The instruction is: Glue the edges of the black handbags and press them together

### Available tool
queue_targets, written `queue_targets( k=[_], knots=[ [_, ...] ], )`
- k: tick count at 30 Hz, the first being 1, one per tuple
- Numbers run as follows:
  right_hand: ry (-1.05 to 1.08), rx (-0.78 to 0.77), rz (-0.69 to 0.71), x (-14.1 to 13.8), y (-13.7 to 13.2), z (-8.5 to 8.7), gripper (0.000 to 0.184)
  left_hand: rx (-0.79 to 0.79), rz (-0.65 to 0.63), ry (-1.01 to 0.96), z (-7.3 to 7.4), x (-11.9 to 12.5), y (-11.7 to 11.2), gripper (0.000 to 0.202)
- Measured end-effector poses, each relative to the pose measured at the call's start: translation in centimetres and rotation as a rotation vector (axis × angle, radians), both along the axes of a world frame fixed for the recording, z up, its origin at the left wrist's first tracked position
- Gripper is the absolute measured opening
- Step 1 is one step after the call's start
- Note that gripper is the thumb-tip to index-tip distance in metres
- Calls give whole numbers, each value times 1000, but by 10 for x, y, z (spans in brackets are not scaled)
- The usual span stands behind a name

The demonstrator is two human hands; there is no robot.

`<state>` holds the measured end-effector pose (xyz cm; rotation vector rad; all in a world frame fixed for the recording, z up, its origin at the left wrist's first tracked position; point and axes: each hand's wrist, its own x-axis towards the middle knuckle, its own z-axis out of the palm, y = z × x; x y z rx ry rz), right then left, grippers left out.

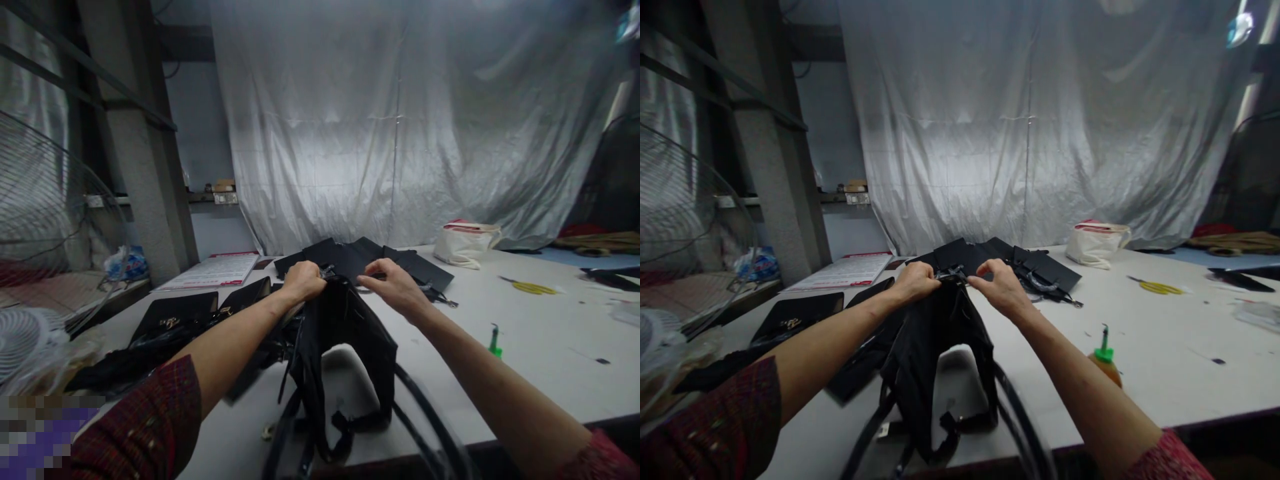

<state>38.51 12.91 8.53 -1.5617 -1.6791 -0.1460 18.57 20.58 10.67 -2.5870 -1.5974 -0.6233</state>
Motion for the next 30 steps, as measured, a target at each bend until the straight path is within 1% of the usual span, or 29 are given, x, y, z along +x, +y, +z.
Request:
queue_targets(
  k=[2, 4, 6, 8, 10, 12, 13, 15, 16, 19, 23, 27, 30],
  knots=[
    [150, -30, 25, 5, -15, -10, 33, 0, 88, 39, -1, -18, 3, 21],
    [248, -93, 69, 9, -26, -22, 38, -11, 118, 72, -4, -31, 6, 22],
    [266, -129, 103, 10, -31, -35, 46, -20, 109, 92, -5, -38, 6, 22],
    [268, -114, 113, 10, -28, -46, 55, -15, 88, 107, -5, -39, 3, 27],
    [284, -103, 101, 11, -23, -53, 53, 28, 23, 118, -3, -36, 0, 38],
    [308, -115, 91, 11, -19, -56, 45, 112, -102, 129, -2, -32, -1, 46],
    [318, -128, 86, 11, -18, -57, 41, 151, -166, 131, -1, -30, 0, 47],
    [326, -149, 86, 11, -18, -57, 36, 187, -263, 130, -1, -26, 4, 42],
    [327, -156, 88, 11, -19, -57, 35, 179, -286, 128, -2, -24, 6, 39],
    [320, -160, 105, 12, -20, -57, 33, 135, -307, 117, -4, -20, 14, 29],
    [306, -142, 118, 13, -20, -59, 31, 122, -292, 92, -5, -14, 17, 18],
    [318, -141, 120, 14, -19, -61, 31, 126, -260, 72, -3, -11, 18, 16],
    [330, -141, 133, 15, -18, -63, 32, 113, -267, 49, -2, -9, 22, 15]
  ],
)
